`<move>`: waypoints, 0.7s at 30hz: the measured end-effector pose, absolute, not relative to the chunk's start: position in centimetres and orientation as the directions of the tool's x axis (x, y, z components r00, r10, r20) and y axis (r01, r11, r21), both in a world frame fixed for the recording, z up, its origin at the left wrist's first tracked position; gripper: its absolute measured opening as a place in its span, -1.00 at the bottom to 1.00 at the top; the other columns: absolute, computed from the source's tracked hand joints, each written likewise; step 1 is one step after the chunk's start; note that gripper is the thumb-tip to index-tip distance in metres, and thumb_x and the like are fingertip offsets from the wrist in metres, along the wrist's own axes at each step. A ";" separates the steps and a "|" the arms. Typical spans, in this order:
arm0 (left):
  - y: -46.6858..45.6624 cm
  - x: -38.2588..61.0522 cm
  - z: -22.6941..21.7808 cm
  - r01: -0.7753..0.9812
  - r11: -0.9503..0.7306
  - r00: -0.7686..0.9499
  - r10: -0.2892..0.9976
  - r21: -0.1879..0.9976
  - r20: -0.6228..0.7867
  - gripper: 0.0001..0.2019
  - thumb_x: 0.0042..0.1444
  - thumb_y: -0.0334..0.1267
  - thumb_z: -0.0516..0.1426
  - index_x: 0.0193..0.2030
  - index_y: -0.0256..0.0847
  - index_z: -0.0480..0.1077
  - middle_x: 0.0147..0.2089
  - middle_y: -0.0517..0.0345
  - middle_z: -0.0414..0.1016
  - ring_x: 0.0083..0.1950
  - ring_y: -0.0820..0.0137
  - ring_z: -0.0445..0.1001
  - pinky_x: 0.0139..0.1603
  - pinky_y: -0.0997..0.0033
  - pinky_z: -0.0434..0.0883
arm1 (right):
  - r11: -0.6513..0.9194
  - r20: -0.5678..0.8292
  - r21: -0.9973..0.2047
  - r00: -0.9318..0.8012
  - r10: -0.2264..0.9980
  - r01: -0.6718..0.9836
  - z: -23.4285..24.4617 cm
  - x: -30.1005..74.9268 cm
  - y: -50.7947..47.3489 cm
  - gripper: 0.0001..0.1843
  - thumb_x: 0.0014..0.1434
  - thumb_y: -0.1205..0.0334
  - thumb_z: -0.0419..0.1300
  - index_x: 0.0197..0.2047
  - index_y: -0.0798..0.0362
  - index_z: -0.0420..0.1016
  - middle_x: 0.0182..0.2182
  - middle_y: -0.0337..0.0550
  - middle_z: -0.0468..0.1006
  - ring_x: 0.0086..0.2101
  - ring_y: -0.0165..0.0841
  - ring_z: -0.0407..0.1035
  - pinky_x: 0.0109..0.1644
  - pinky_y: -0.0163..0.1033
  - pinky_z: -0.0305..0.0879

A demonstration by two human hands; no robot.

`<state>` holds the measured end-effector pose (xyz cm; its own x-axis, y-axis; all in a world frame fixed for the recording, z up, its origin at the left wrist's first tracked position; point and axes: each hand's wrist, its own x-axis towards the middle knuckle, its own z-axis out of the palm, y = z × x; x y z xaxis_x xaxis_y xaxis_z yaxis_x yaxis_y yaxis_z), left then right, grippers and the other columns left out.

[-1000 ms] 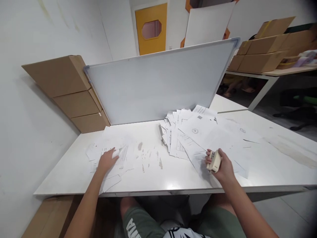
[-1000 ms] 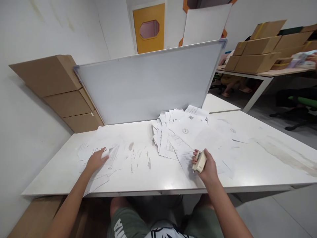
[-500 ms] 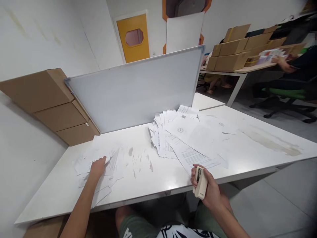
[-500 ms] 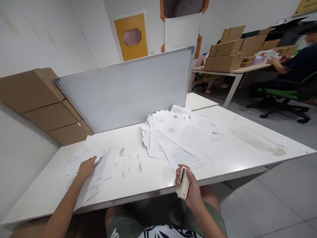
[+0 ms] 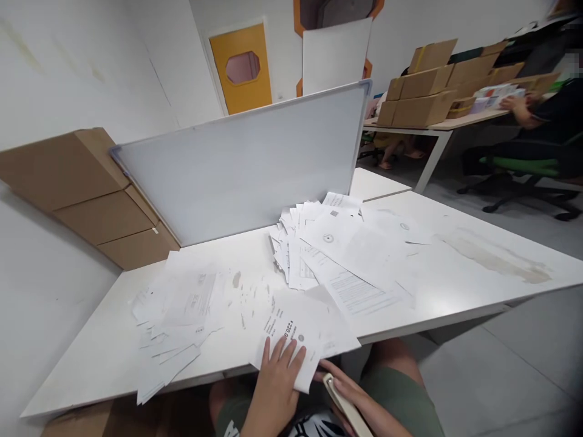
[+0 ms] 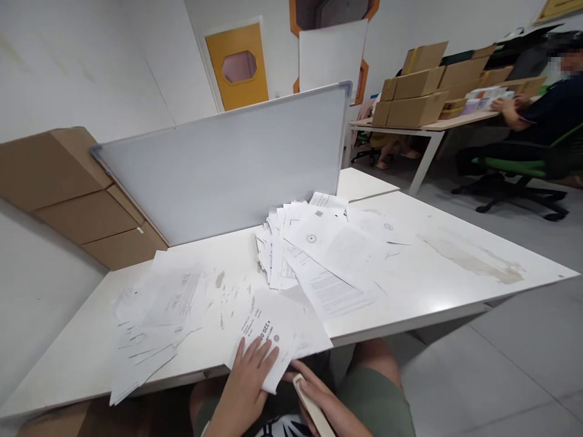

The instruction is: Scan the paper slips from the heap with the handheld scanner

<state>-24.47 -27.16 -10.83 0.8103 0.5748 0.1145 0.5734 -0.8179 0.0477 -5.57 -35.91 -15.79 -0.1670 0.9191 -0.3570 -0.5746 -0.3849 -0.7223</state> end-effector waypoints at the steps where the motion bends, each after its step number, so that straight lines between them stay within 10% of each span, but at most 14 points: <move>1: -27.5 -24.5 -10.4 0.542 -0.840 0.833 0.540 0.020 0.118 -0.25 0.09 -0.36 0.01 0.42 -0.02 -0.16 0.39 0.12 0.04 0.40 0.10 0.00 0.35 -0.15 0.09 | -0.391 -0.347 -0.715 -0.191 0.918 -0.579 -15.6 -5.5 -35.8 -0.30 -0.02 -0.19 0.31 0.14 -0.13 0.30 -0.34 -0.13 0.53 -0.73 -0.55 0.15 -0.71 -0.41 0.01; 11: -27.4 -29.5 -4.8 0.214 -0.977 0.925 0.211 0.023 0.316 -0.26 0.05 -0.69 -0.10 0.35 -0.03 0.06 0.32 0.20 0.19 0.42 0.10 -0.11 0.36 -0.24 -0.02 | -0.200 -0.112 -0.712 -0.172 0.979 -0.673 -14.4 -4.2 -35.6 -0.50 0.17 -0.12 0.15 0.01 0.09 0.36 -0.70 -0.33 0.30 -0.76 -0.53 0.00 -0.70 -0.42 -0.09; 21: -22.7 -26.9 -9.5 0.307 -0.882 0.832 0.431 0.359 0.348 -0.39 0.14 -0.64 -0.17 0.07 0.09 0.42 0.40 0.23 -0.02 0.45 0.06 -0.29 0.30 -0.45 -0.20 | -0.169 -0.100 -0.780 -0.147 0.984 -0.602 -14.3 -2.8 -36.1 -0.57 0.12 -0.10 0.22 -0.13 0.09 0.41 -0.39 -0.13 0.53 -0.72 -0.57 0.15 -0.68 -0.43 -0.03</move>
<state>-26.94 -22.70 -9.50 0.8323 0.4311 0.3484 0.3067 -0.8817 0.3585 -2.79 -36.07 -14.31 -0.1467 0.9841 -0.1002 -0.6021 -0.1692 -0.7803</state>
